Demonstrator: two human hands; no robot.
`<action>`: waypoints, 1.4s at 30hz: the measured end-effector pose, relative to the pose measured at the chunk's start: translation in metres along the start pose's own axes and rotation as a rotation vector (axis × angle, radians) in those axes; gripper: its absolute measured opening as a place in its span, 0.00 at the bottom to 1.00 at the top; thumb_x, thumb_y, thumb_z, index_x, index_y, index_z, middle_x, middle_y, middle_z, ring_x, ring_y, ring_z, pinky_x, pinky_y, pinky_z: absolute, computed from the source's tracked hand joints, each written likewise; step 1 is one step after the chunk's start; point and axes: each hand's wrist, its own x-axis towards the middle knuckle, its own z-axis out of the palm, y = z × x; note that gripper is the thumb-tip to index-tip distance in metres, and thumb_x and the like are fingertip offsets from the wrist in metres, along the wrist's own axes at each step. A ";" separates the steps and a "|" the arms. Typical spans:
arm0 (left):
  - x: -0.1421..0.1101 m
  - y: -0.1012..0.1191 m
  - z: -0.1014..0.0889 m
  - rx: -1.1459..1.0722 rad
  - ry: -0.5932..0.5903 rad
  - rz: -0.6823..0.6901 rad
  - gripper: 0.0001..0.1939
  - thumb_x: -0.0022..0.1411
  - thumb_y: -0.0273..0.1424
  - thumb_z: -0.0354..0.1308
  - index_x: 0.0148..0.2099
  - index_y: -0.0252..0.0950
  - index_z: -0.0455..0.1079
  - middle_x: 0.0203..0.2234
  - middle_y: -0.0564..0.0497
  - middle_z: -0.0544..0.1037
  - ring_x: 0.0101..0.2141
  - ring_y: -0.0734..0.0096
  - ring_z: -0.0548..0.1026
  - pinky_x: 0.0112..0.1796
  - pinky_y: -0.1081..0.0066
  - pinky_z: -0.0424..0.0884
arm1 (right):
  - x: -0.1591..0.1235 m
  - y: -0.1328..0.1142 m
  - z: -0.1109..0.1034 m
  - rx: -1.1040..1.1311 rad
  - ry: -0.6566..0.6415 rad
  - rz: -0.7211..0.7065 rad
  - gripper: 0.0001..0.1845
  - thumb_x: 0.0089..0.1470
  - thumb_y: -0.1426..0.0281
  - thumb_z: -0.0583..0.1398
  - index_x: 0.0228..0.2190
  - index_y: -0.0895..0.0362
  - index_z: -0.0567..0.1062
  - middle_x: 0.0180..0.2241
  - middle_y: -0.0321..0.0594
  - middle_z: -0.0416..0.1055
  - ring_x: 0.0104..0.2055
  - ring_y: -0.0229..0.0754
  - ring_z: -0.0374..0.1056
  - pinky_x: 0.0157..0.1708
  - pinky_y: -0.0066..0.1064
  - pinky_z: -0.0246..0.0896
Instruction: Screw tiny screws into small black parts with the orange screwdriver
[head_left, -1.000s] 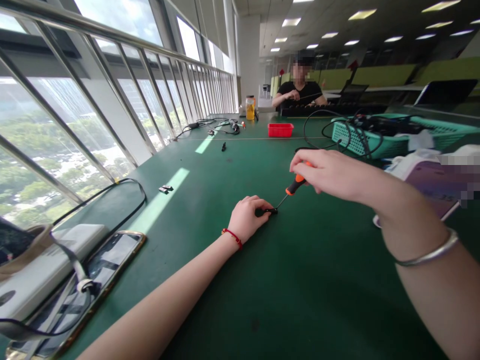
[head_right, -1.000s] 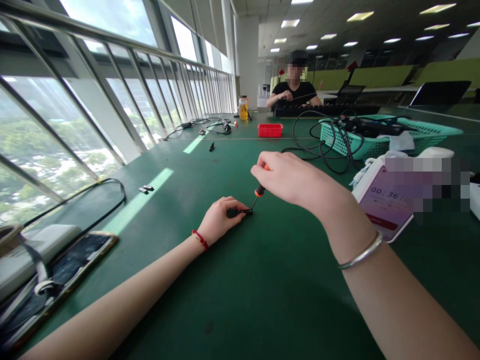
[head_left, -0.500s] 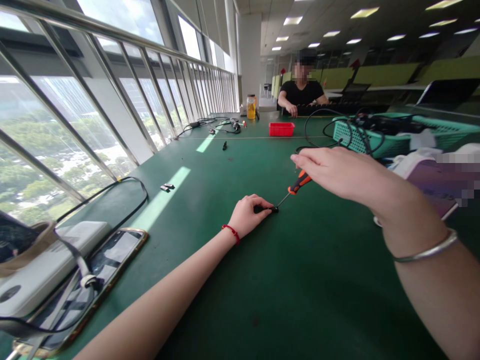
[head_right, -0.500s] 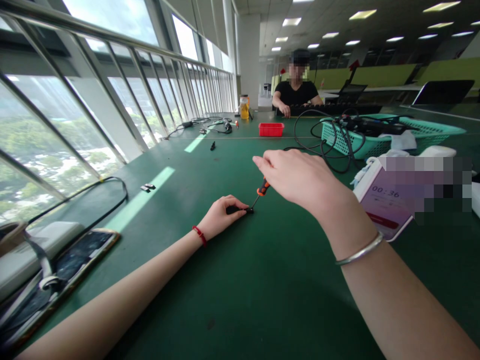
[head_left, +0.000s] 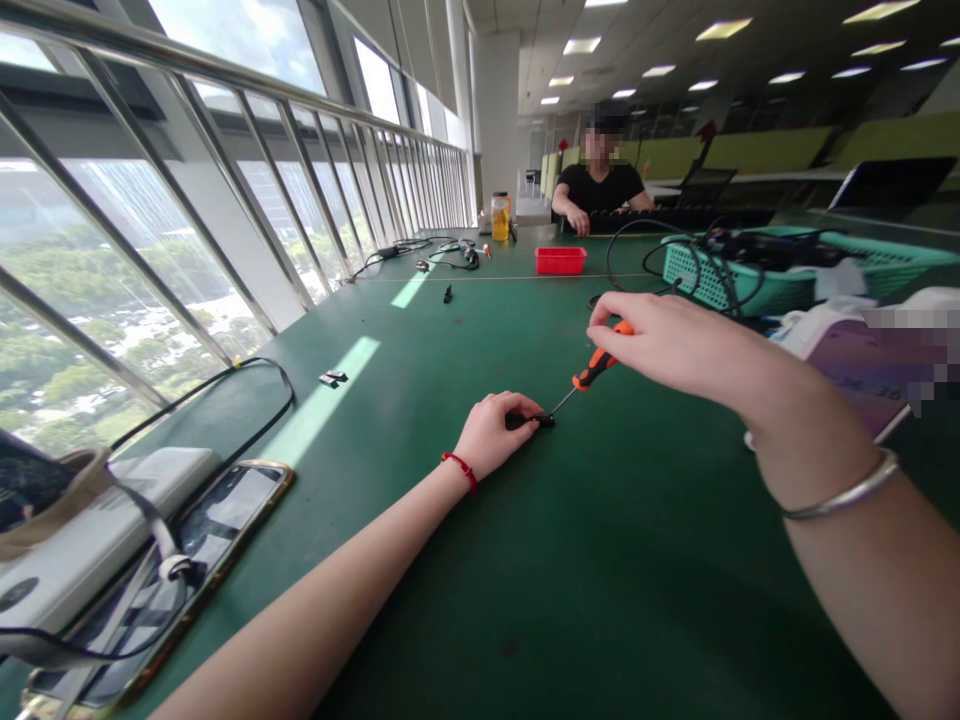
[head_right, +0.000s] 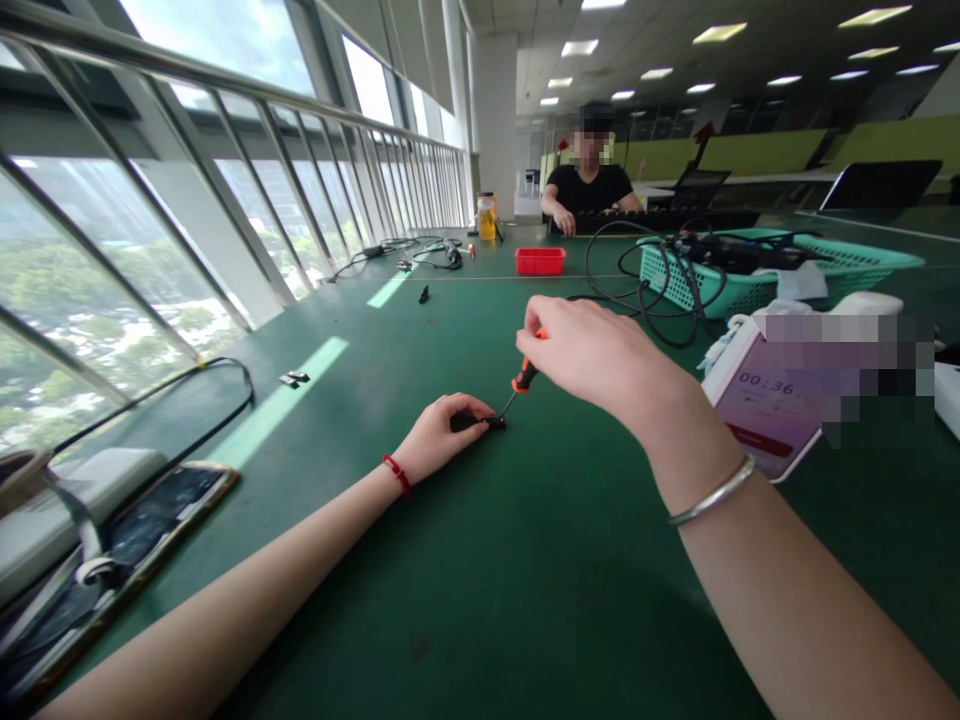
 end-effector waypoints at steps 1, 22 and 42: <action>0.000 0.000 0.000 0.008 0.000 -0.002 0.09 0.55 0.28 0.58 0.39 0.37 0.75 0.34 0.51 0.78 0.38 0.66 0.73 0.42 0.67 0.69 | 0.000 0.000 0.000 0.007 0.010 -0.016 0.14 0.52 0.59 0.49 0.32 0.51 0.71 0.25 0.37 0.67 0.24 0.40 0.59 0.24 0.31 0.47; 0.001 -0.003 0.001 -0.126 -0.007 0.024 0.07 0.55 0.26 0.59 0.37 0.36 0.77 0.34 0.50 0.77 0.36 0.70 0.75 0.41 0.70 0.71 | 0.001 -0.003 -0.005 0.027 0.024 -0.037 0.12 0.50 0.64 0.50 0.23 0.52 0.71 0.21 0.37 0.63 0.23 0.40 0.57 0.23 0.31 0.45; -0.001 0.002 0.002 0.092 -0.036 -0.001 0.05 0.58 0.29 0.57 0.38 0.38 0.71 0.37 0.51 0.76 0.41 0.63 0.71 0.46 0.61 0.64 | -0.002 0.000 -0.003 0.035 -0.016 -0.035 0.22 0.55 0.52 0.45 0.27 0.52 0.70 0.23 0.37 0.67 0.22 0.40 0.60 0.25 0.32 0.50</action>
